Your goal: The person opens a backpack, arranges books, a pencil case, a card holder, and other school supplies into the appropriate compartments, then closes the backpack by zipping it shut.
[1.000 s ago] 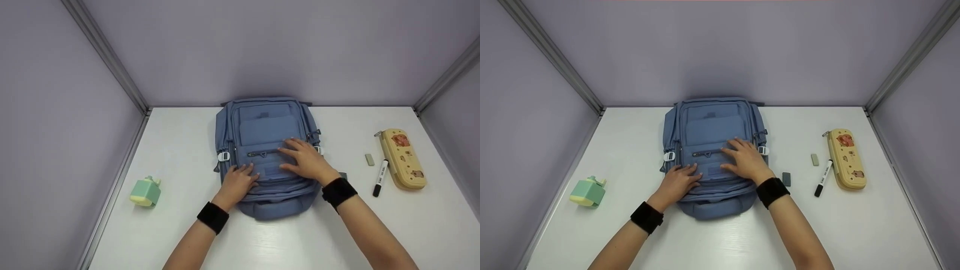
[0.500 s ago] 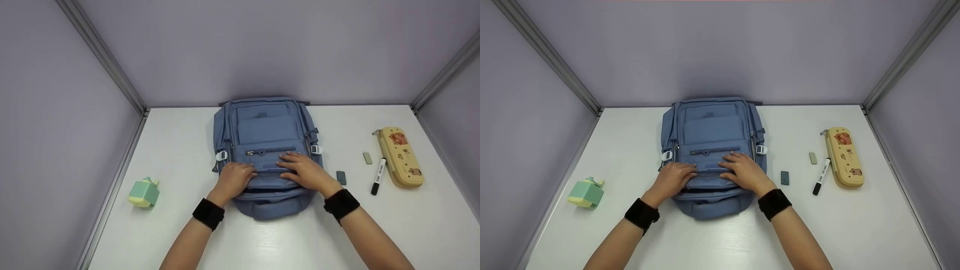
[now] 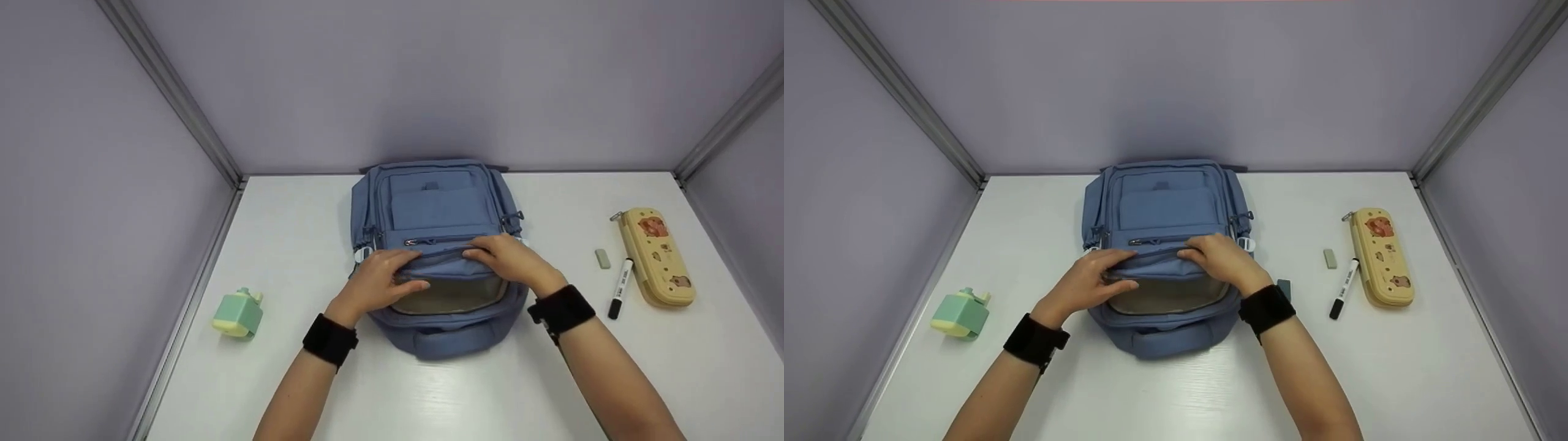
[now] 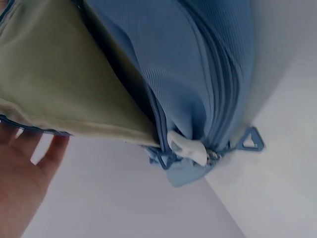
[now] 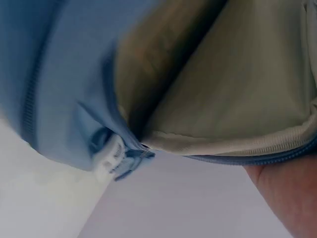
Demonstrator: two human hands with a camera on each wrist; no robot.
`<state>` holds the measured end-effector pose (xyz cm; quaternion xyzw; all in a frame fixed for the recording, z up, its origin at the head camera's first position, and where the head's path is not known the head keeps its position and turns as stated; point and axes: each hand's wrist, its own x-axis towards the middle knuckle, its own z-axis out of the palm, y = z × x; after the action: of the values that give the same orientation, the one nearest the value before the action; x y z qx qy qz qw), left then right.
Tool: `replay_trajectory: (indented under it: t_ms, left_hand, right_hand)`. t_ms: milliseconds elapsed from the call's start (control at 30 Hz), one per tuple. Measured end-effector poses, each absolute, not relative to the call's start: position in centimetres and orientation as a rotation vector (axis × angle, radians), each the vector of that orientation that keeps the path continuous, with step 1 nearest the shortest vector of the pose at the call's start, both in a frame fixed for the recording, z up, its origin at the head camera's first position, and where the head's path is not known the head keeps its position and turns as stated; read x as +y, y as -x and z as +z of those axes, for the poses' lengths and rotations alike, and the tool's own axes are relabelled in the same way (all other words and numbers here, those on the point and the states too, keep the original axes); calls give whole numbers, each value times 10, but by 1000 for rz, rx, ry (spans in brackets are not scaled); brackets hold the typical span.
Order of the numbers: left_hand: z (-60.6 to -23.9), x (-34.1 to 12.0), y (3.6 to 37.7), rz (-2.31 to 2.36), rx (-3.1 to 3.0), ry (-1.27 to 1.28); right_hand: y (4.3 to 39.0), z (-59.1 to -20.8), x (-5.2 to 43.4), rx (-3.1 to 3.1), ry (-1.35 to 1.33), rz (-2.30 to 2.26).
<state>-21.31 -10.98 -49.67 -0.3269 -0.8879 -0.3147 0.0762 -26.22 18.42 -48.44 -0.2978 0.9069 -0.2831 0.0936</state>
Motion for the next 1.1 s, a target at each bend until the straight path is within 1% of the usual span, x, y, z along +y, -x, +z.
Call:
replay_trajectory:
  t_ms: [167,433,700,900,1100]
  left_hand:
    - [-496,-116,218,-961,-2625,1010]
    - [-500,-113,229,-796,-2558,972]
    - [-493,-112,242,-863,-2553,851]
    - [-480,-109,254,-911,-2565,764]
    - [-470,-108,266,-983,-2536,709]
  right_hand:
    - [270,-468,182,2617,836,-843]
    - [273,-462,193,2547,830,-926]
    - [280,-457,231,2730,757,-1023]
    - [281,-463,263,2844,574,-1049]
    - [277,-472,295,2923,394,-977]
